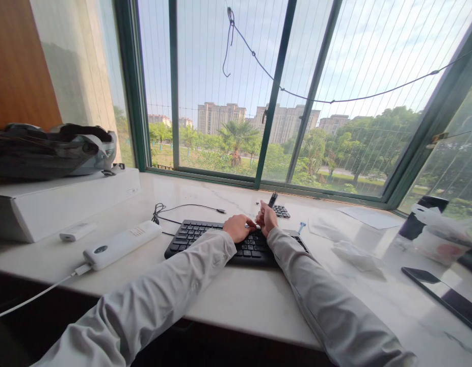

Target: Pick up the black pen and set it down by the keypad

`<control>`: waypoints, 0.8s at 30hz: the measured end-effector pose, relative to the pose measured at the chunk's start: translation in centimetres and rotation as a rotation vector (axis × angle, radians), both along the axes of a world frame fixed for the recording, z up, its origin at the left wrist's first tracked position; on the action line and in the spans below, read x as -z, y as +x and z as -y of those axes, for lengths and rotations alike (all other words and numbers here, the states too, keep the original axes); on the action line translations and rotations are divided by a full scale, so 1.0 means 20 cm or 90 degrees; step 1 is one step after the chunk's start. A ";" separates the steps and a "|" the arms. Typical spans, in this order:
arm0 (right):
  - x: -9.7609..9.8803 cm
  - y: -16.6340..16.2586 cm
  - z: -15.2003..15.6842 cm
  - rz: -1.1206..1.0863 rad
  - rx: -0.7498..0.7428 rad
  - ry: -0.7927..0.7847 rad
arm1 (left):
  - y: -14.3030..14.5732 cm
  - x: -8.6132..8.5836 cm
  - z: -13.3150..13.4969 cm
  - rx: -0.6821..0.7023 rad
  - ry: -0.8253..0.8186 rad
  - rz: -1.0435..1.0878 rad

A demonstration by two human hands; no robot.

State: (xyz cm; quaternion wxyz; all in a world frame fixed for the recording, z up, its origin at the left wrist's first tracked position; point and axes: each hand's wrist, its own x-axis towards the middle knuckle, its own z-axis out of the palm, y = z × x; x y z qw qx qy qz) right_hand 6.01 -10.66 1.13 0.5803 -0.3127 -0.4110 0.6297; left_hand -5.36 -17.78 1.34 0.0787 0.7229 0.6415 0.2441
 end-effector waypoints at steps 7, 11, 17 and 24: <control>0.05 -0.03 0.00 0.088 -0.025 0.190 | -0.01 -0.01 0.01 -0.007 -0.013 -0.003; 0.06 -0.03 0.02 0.120 -0.005 0.225 | -0.01 0.00 0.01 -0.008 -0.022 0.014; 0.07 -0.02 0.03 0.129 0.026 0.228 | 0.00 -0.01 0.00 -0.039 -0.032 0.021; 0.04 -0.02 0.07 0.089 -0.005 0.216 | 0.02 -0.02 0.00 -0.059 -0.043 0.008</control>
